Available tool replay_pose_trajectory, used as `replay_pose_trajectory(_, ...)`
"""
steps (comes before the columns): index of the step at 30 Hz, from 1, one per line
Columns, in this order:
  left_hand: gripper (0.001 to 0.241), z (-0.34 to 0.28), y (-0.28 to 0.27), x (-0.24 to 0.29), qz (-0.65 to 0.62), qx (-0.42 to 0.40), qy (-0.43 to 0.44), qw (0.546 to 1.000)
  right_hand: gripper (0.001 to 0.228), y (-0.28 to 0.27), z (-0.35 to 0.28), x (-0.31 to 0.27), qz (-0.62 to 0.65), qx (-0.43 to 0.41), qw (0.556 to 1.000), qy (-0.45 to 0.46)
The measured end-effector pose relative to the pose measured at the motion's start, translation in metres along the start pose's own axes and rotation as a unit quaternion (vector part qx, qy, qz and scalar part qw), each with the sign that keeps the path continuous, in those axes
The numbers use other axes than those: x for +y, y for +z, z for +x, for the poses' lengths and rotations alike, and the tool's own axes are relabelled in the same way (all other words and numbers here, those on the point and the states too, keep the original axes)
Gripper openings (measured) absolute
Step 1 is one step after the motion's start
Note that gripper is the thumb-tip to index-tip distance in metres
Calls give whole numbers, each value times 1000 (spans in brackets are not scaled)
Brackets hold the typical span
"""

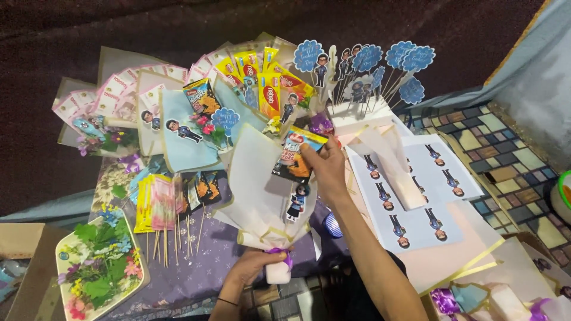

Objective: Assembling a decorative bouquet by attaching snack packets to a frame and tying ribbons.

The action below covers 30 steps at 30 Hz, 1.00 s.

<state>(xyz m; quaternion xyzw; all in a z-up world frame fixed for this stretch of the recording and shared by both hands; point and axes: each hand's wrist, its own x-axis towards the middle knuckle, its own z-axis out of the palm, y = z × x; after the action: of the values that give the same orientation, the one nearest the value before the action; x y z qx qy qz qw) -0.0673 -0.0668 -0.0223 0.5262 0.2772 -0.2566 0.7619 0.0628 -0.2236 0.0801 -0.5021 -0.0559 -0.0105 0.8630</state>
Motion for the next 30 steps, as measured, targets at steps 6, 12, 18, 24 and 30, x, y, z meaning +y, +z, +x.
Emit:
replay_pose_trajectory(6,36,13,-9,-17,58,-27,-44,997,27,1,0,-2,-17,-52,998,-22)
replay_pose_trajectory(12,27,44,-26,-43,64,-77,-70,992,28,-5,1,6,-104,-10,995,-3)
replay_pose_trajectory(18,35,63,-34,-51,27,-100,-79,991,25,0,-7,6,-118,-43,992,12)
replay_pose_trajectory(24,44,60,-34,-36,38,-227,-66,971,34,5,-7,2,-178,-61,981,39)
replay_pose_trajectory(30,46,81,-55,-52,7,-324,-50,945,41,-6,8,5,-183,-115,975,60)
